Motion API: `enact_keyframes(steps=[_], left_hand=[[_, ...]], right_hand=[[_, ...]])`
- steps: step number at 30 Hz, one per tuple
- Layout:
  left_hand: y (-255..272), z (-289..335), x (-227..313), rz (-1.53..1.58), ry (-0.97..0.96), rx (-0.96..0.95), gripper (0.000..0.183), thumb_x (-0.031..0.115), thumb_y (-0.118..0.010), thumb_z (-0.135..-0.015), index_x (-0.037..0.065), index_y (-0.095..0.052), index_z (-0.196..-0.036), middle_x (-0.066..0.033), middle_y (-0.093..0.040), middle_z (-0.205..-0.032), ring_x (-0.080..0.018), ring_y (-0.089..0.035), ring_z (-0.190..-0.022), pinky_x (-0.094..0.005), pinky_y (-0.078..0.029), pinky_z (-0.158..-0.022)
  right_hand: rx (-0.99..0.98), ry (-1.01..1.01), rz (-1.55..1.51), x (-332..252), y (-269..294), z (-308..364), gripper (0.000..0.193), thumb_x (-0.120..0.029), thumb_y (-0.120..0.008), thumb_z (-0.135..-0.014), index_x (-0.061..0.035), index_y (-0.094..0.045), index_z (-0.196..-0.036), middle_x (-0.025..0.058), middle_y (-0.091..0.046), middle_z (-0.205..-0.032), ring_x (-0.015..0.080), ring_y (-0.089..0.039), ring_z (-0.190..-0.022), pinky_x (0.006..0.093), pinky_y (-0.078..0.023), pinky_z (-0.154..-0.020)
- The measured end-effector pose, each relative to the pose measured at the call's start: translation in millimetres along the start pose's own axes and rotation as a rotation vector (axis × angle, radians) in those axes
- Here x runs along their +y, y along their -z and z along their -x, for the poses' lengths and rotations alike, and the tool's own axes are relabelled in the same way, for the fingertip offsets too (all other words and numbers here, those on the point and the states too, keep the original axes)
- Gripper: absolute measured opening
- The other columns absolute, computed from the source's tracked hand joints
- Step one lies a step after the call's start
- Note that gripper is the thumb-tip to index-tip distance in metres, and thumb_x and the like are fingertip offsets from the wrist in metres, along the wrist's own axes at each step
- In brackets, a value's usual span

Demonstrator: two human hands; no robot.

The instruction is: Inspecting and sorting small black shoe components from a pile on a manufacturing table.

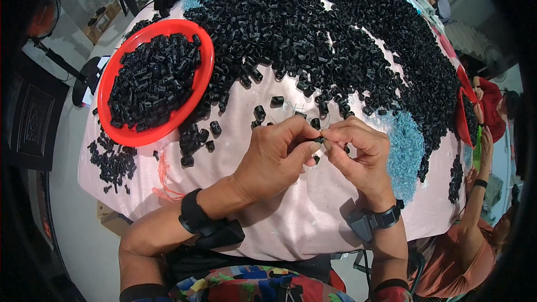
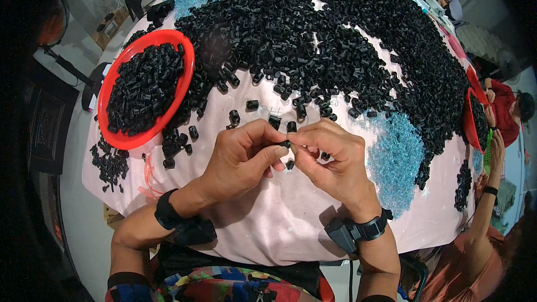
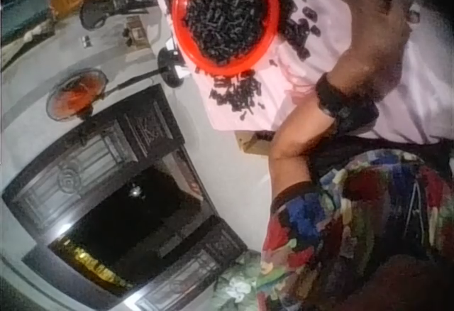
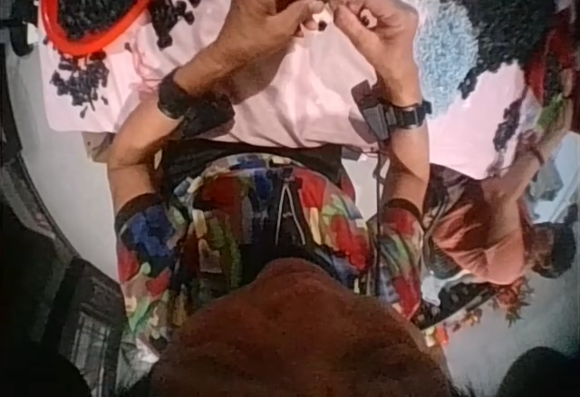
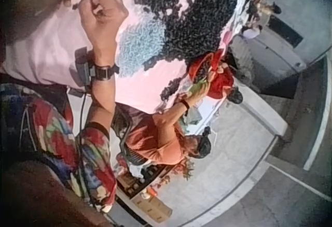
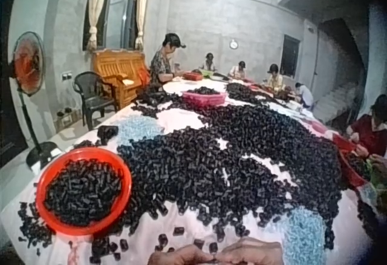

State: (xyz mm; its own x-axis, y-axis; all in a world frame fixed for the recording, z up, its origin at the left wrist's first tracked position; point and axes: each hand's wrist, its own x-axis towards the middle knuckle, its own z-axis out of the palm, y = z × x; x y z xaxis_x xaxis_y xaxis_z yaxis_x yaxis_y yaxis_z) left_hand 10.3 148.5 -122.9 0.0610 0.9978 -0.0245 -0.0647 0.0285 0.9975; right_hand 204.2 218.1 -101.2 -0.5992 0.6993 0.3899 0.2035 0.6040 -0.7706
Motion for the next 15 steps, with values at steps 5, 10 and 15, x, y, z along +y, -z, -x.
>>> enact_keyframes(steps=[5, 10, 15], left_hand=[[0.1, 1.1, -0.2, -0.141, -0.058, 0.004, 0.012, 0.006, -0.065, -0.099, -0.002, -0.067, -0.107, -0.0040, -0.071, -0.092, -0.0064, -0.068, -0.080, -0.0204, -0.057, -0.067], [-3.5, -4.3, -1.2, 0.048, 0.090, 0.015, 0.015, 0.008, -0.065, -0.100, -0.002, -0.066, -0.112, -0.0052, -0.071, -0.096, -0.0070, -0.069, -0.081, -0.0212, -0.058, -0.071], [0.3, -7.7, -1.1, 0.314, 0.218, -0.058, 0.019, 0.012, -0.063, -0.103, -0.003, -0.064, -0.115, -0.0090, -0.072, -0.103, -0.0117, -0.072, -0.084, -0.0227, -0.059, -0.072]], right_hand=[[-0.034, -0.031, 0.001, 0.3, -0.8, -0.1, 0.021, 0.002, -0.074, -0.082, -0.0022, -0.078, -0.102, 0.0069, -0.072, -0.085, 0.0114, -0.061, -0.070, 0.0243, -0.048, -0.062], [0.008, -0.145, -0.012, 6.3, -2.6, -0.5, 0.019, -0.002, -0.075, -0.086, -0.0028, -0.078, -0.104, 0.0044, -0.070, -0.084, 0.0083, -0.059, -0.069, 0.0229, -0.047, -0.059], [0.030, -0.187, -0.051, 5.8, -4.6, -0.9, 0.017, -0.004, -0.074, -0.090, -0.0026, -0.077, -0.106, 0.0061, -0.069, -0.097, 0.0075, -0.059, -0.070, 0.0215, -0.046, -0.058]])
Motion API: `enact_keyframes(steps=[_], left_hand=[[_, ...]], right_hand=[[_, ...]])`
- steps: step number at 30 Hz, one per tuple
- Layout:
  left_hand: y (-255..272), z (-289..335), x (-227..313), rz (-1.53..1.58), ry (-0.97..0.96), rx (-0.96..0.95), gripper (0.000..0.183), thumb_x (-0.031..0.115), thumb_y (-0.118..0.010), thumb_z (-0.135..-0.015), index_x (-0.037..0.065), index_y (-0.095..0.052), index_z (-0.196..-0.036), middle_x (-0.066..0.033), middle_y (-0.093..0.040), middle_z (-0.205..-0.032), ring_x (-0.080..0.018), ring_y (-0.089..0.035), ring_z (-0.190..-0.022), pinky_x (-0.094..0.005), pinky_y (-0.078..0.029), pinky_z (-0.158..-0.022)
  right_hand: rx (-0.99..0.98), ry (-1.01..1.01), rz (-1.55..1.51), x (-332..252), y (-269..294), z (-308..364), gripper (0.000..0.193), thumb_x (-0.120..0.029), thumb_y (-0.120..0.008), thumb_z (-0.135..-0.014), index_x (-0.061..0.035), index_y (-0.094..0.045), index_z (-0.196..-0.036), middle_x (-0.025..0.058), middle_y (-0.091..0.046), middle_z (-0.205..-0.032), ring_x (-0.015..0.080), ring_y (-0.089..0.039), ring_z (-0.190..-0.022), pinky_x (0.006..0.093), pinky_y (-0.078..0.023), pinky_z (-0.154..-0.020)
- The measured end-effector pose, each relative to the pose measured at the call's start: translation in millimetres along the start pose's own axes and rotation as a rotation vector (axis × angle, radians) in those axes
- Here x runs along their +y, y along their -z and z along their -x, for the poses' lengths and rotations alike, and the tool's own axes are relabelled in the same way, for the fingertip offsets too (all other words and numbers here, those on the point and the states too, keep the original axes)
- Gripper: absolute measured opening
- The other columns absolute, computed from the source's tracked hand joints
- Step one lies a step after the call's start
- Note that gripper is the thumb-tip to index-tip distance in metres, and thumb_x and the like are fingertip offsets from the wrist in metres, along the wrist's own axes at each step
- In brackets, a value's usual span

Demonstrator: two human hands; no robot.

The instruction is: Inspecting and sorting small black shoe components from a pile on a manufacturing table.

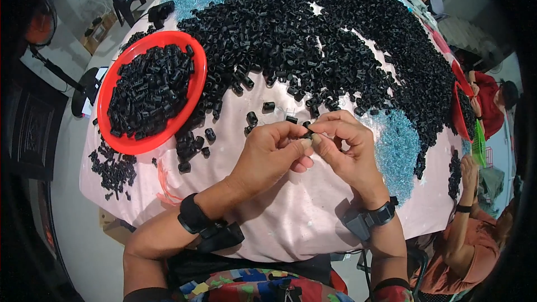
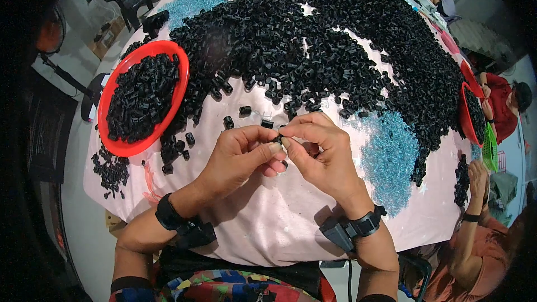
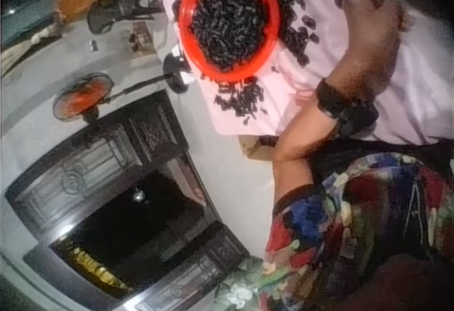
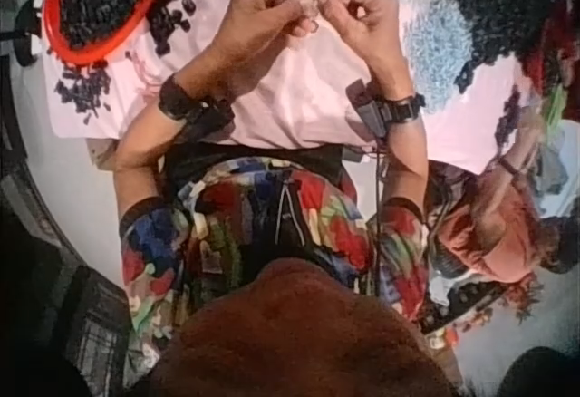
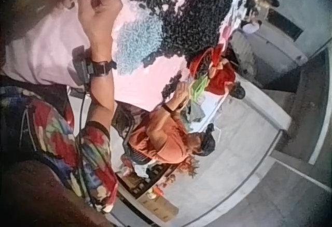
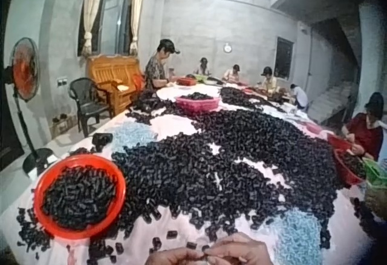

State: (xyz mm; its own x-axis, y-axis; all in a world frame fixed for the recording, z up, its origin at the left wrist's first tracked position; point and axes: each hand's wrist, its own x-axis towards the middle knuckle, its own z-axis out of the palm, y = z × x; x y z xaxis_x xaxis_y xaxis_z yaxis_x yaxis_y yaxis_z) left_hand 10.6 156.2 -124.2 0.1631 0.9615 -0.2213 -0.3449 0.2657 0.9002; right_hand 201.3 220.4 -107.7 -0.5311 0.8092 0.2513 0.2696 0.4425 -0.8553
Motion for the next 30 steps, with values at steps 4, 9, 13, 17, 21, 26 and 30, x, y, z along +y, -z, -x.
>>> enact_keyframes(steps=[4, 9, 13, 17, 21, 26, 30], left_hand=[[1, 0, 1, 0.125, -0.014, -0.005, 0.019, 0.011, -0.062, -0.102, -0.003, -0.064, -0.115, -0.0075, -0.072, -0.097, -0.0115, -0.072, -0.083, -0.0234, -0.060, -0.071], [6, -1, 4, 0.173, 0.097, -0.088, 0.023, 0.020, -0.060, -0.106, 0.000, -0.065, -0.116, -0.0073, -0.072, -0.100, -0.0119, -0.071, -0.085, -0.0237, -0.058, -0.074], [7, 0, 5, 0.124, 0.058, -0.105, 0.027, 0.025, -0.060, -0.106, 0.000, -0.065, -0.114, -0.0071, -0.072, -0.100, -0.0108, -0.071, -0.082, -0.0238, -0.059, -0.074], [6, 2, 6, 0.146, 0.058, -0.092, 0.028, 0.029, -0.060, -0.106, 0.002, -0.067, -0.112, -0.0049, -0.072, -0.099, -0.0089, -0.069, -0.083, -0.0241, -0.058, -0.076], [3, 2, 5, 0.255, 0.116, -0.120, 0.030, 0.032, -0.060, -0.106, 0.005, -0.068, -0.113, -0.0018, -0.072, -0.101, -0.0065, -0.066, -0.085, -0.0240, -0.054, -0.079], [3, 1, 3, 0.279, 0.087, -0.184, 0.030, 0.031, -0.059, -0.106, 0.005, -0.067, -0.119, -0.0030, -0.072, -0.105, -0.0079, -0.067, -0.091, -0.0245, -0.054, -0.083], [6, 0, 5, 0.249, 0.122, -0.195, 0.033, 0.031, -0.056, -0.107, 0.004, -0.065, -0.125, -0.0053, -0.073, -0.110, -0.0103, -0.070, -0.096, -0.0255, -0.056, -0.086]], right_hand=[[-0.023, 0.061, 0.018, -5, 1, -1, 0.024, -0.005, -0.076, -0.084, -0.0030, -0.076, -0.108, 0.0098, -0.068, -0.107, 0.0103, -0.062, -0.079, 0.0209, -0.047, -0.058], [-0.052, 0.166, 0.086, -8, 0, -2, 0.031, -0.005, -0.078, -0.078, -0.0047, -0.075, -0.109, 0.0105, -0.069, -0.106, 0.0197, -0.065, -0.094, 0.0273, -0.052, -0.068], [-0.026, 0.111, 0.084, -10, -4, 0, 0.035, -0.007, -0.083, -0.074, -0.0041, -0.075, -0.108, 0.0113, -0.069, -0.106, 0.0240, -0.064, -0.097, 0.0317, -0.053, -0.079], [-0.010, 0.146, 0.067, -10, -10, 0, 0.041, -0.008, -0.086, -0.072, -0.0034, -0.074, -0.111, 0.0119, -0.068, -0.109, 0.0251, -0.064, -0.098, 0.0324, -0.053, -0.082], [0.000, 0.142, 0.042, -7, -11, 1, 0.050, -0.007, -0.087, -0.070, -0.0026, -0.073, -0.118, 0.0138, -0.067, -0.116, 0.0259, -0.064, -0.101, 0.0331, -0.053, -0.085], [-0.057, 0.222, 0.096, -1, -10, 0, 0.054, -0.006, -0.085, -0.071, -0.0026, -0.072, -0.123, 0.0149, -0.066, -0.119, 0.0270, -0.064, -0.101, 0.0332, -0.053, -0.086], [-0.066, 0.201, 0.050, -1, -9, 0, 0.050, -0.008, -0.082, -0.075, -0.0032, -0.072, -0.123, 0.0146, -0.067, -0.119, 0.0270, -0.064, -0.101, 0.0335, -0.052, -0.087]])
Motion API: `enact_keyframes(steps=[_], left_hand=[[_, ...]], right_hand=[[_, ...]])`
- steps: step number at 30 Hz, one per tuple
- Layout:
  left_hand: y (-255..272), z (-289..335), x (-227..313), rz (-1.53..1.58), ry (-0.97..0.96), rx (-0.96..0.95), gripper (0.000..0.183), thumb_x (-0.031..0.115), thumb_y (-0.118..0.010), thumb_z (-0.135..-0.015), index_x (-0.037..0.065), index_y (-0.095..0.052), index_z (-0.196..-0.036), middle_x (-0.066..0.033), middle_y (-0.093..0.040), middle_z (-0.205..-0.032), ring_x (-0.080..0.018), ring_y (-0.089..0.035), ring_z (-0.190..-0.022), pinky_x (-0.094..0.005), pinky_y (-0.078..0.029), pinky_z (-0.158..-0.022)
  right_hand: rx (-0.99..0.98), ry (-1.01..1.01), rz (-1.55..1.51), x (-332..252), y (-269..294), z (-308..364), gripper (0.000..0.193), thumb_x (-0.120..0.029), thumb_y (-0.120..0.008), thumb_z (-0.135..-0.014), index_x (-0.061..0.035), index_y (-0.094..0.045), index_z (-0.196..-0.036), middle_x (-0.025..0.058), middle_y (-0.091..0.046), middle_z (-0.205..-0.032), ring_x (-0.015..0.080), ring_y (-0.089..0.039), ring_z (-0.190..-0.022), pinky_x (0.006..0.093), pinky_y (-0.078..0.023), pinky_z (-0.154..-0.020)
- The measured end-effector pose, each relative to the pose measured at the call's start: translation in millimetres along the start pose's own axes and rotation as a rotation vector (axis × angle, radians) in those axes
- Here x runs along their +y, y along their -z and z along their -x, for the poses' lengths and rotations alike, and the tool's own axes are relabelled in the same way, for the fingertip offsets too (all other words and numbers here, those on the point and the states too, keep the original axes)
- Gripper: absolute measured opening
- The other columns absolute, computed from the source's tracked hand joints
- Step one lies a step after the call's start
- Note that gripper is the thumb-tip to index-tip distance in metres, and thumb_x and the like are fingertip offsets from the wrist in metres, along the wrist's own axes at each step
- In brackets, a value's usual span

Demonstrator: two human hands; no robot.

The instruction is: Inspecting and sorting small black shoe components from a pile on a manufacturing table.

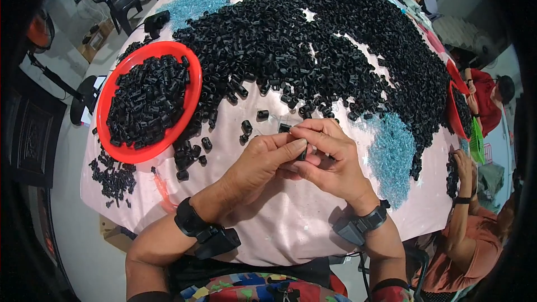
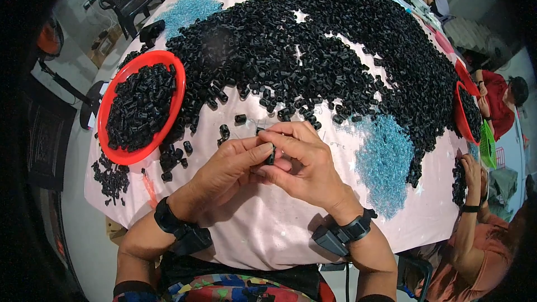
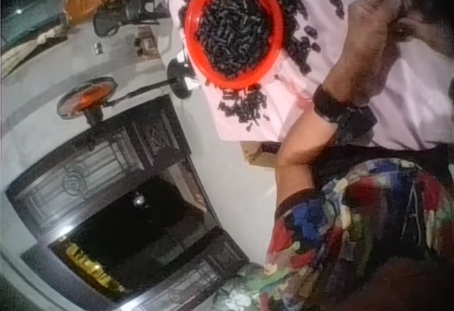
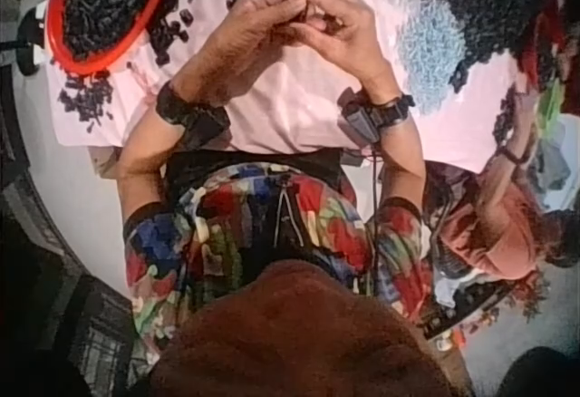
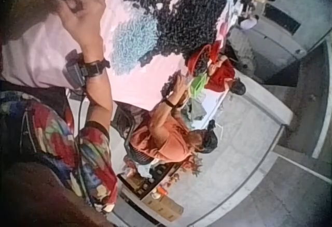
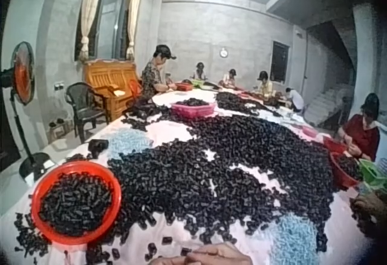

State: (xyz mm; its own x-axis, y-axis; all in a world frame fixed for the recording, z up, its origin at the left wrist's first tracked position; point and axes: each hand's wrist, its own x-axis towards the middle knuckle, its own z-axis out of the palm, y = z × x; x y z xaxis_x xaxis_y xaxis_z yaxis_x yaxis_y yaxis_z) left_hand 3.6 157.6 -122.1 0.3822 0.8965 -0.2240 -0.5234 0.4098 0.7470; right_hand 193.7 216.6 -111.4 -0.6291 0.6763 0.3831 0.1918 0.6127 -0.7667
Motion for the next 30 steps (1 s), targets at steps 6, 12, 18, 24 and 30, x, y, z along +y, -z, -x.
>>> enact_keyframes(steps=[6, 12, 18, 24, 30], left_hand=[[-6, 2, 3, 0.068, -0.030, -0.030, 0.032, 0.030, -0.057, -0.107, 0.004, -0.066, -0.122, -0.0037, -0.073, -0.109, -0.0090, -0.069, -0.096, -0.0258, -0.056, -0.088], [-8, 10, 9, 0.078, 0.100, -0.014, 0.031, 0.028, -0.058, -0.106, 0.002, -0.069, -0.118, -0.0039, -0.073, -0.107, -0.0091, -0.069, -0.097, -0.0251, -0.055, -0.089], [-3, 10, 7, 0.007, 0.091, -0.039, 0.031, 0.027, -0.059, -0.106, 0.000, -0.070, -0.115, -0.0059, -0.073, -0.107, -0.0099, -0.070, -0.097, -0.0268, -0.056, -0.091], [-3, 7, 5, 0.093, 0.091, -0.067, 0.035, 0.026, -0.058, -0.106, -0.004, -0.066, -0.122, -0.0099, -0.073, -0.111, -0.0143, -0.071, -0.104, -0.0292, -0.057, -0.095], [-6, 6, 9, 0.174, 0.090, -0.097, 0.035, 0.024, -0.058, -0.106, -0.005, -0.065, -0.124, -0.0117, -0.072, -0.113, -0.0160, -0.071, -0.105, -0.0297, -0.058, -0.095]], right_hand=[[-0.001, 0.037, 0.058, 0, 4, 0, 0.048, -0.010, -0.083, -0.077, -0.0030, -0.072, -0.122, 0.0148, -0.068, -0.116, 0.0267, -0.064, -0.100, 0.0340, -0.052, -0.086], [0.005, 0.098, 0.104, 2, 7, -2, 0.043, -0.011, -0.083, -0.077, -0.0029, -0.074, -0.118, 0.0139, -0.070, -0.110, 0.0255, -0.064, -0.096, 0.0339, -0.053, -0.082], [-0.044, 0.151, 0.106, 1, 9, -1, 0.037, -0.014, -0.085, -0.078, -0.0026, -0.075, -0.111, 0.0112, -0.071, -0.103, 0.0229, -0.063, -0.086, 0.0329, -0.053, -0.075], [-0.020, 0.171, 0.138, 1, 10, -3, 0.033, -0.013, -0.084, -0.079, -0.0030, -0.075, -0.109, 0.0105, -0.072, -0.102, 0.0228, -0.063, -0.081, 0.0327, -0.052, -0.071], [0.016, 0.190, 0.129, -3, 9, -4, 0.038, -0.013, -0.084, -0.079, -0.0026, -0.074, -0.113, 0.0116, -0.072, -0.105, 0.0240, -0.065, -0.086, 0.0331, -0.053, -0.074]])
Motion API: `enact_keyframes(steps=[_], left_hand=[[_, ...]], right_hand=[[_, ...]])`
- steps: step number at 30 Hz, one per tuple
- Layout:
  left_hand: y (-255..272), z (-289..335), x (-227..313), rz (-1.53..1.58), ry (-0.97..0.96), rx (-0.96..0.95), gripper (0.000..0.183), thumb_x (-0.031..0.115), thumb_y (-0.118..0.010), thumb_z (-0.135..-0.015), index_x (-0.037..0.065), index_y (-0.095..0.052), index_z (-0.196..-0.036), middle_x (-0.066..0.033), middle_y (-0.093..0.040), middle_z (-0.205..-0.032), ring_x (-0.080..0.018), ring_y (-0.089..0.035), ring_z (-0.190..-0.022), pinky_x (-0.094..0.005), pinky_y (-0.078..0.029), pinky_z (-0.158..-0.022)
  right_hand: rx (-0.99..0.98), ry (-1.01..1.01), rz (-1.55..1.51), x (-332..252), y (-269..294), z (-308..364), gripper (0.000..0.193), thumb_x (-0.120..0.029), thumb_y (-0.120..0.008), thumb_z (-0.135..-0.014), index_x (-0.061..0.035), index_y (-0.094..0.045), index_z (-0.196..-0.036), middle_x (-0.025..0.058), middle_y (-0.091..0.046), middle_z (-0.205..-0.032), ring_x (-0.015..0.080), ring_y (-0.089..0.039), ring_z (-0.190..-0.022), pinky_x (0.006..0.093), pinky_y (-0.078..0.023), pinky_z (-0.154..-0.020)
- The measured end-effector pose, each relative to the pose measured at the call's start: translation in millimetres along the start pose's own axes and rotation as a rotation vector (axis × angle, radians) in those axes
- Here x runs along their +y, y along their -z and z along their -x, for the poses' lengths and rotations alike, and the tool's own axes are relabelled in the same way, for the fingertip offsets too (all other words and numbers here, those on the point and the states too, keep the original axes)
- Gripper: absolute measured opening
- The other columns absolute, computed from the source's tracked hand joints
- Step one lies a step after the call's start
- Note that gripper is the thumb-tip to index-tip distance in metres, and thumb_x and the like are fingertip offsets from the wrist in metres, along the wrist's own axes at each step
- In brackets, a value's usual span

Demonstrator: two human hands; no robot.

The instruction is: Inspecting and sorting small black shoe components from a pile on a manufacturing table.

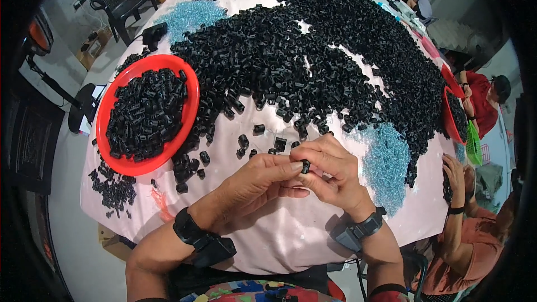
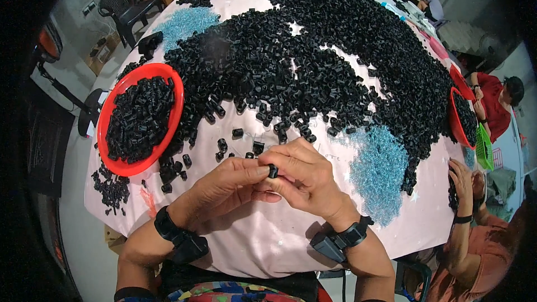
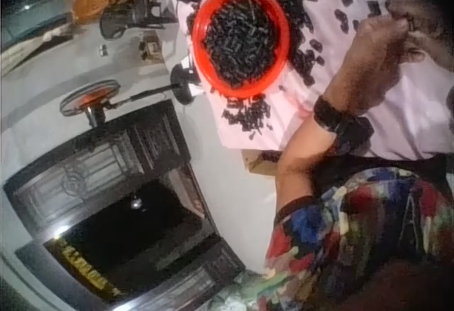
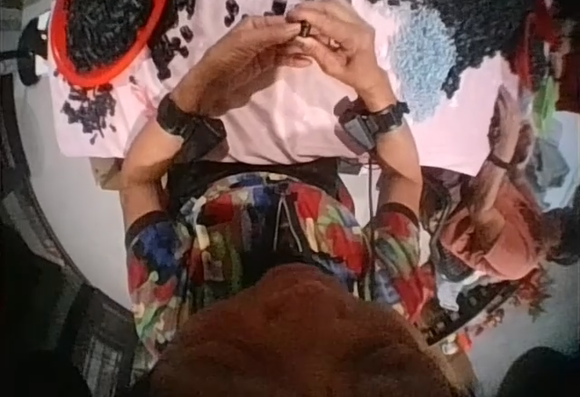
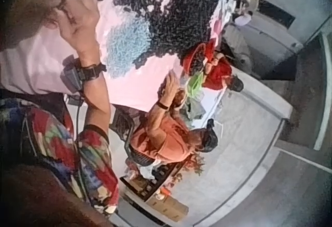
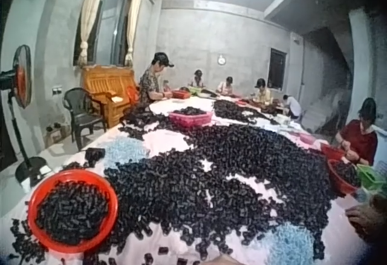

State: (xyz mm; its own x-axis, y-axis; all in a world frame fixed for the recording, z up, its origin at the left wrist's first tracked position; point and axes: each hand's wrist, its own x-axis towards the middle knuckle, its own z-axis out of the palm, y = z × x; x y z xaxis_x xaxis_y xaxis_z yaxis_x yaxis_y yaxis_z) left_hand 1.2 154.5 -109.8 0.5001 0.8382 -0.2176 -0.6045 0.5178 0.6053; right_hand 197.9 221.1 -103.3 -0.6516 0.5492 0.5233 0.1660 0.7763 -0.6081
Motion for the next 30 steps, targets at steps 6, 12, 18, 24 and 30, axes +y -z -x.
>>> enact_keyframes(steps=[6, 12, 18, 24, 30], left_hand=[[5, 0, 0, -0.053, -0.011, 0.058, 0.034, 0.024, -0.059, -0.105, -0.004, -0.067, -0.122, -0.0112, -0.072, -0.113, -0.0152, -0.071, -0.103, -0.0289, -0.057, -0.095], [3, -1, -3, -0.090, -0.045, 0.089, 0.034, 0.025, -0.058, -0.106, -0.003, -0.067, -0.123, -0.0096, -0.074, -0.109, -0.0125, -0.071, -0.100, -0.0279, -0.058, -0.091], [3, 2, -2, 0.024, -0.038, 0.062, 0.032, 0.025, -0.055, -0.107, -0.001, -0.067, -0.121, -0.0083, -0.074, -0.108, -0.0117, -0.071, -0.099, -0.0283, -0.058, -0.092], [-1, 3, -1, -0.026, 0.019, 0.145, 0.033, 0.029, -0.060, -0.105, 0.001, -0.069, -0.119, -0.0058, -0.074, -0.106, -0.0109, -0.070, -0.093, -0.0290, -0.057, -0.087], [-9, 21, 15, -0.151, -0.134, 0.233, 0.032, 0.031, -0.065, -0.102, 0.004, -0.069, -0.118, -0.0050, -0.074, -0.106, -0.0108, -0.070, -0.089, -0.0217, -0.052, -0.074]], right_hand=[[0.074, -0.011, 0.008, 3, -4, -1, 0.050, -0.010, -0.086, -0.075, -0.0044, -0.072, -0.123, 0.0130, -0.070, -0.113, 0.0260, -0.064, -0.095, 0.0339, -0.053, -0.079], [0.023, 0.007, 0.072, 5, 0, 1, 0.048, -0.009, -0.087, -0.073, -0.0043, -0.074, -0.118, 0.0115, -0.070, -0.108, 0.0252, -0.064, -0.092, 0.0340, -0.053, -0.077], [0.060, 0.032, 0.074, 4, 1, 3, 0.041, -0.010, -0.086, -0.073, -0.0046, -0.076, -0.112, 0.0105, -0.071, -0.100, 0.0246, -0.064, -0.085, 0.0335, -0.052, -0.072], [0.056, 0.013, 0.066, -2, -3, -2, 0.038, -0.009, -0.086, -0.075, -0.0038, -0.075, -0.111, 0.0117, -0.072, -0.102, 0.0253, -0.064, -0.087, 0.0320, -0.052, -0.073], [0.127, -0.312, -0.019, -1, 8, 4, 0.023, -0.013, -0.079, -0.085, -0.0050, -0.077, -0.106, 0.0103, -0.070, -0.087, 0.0175, -0.062, -0.070, 0.0296, -0.049, -0.061]])
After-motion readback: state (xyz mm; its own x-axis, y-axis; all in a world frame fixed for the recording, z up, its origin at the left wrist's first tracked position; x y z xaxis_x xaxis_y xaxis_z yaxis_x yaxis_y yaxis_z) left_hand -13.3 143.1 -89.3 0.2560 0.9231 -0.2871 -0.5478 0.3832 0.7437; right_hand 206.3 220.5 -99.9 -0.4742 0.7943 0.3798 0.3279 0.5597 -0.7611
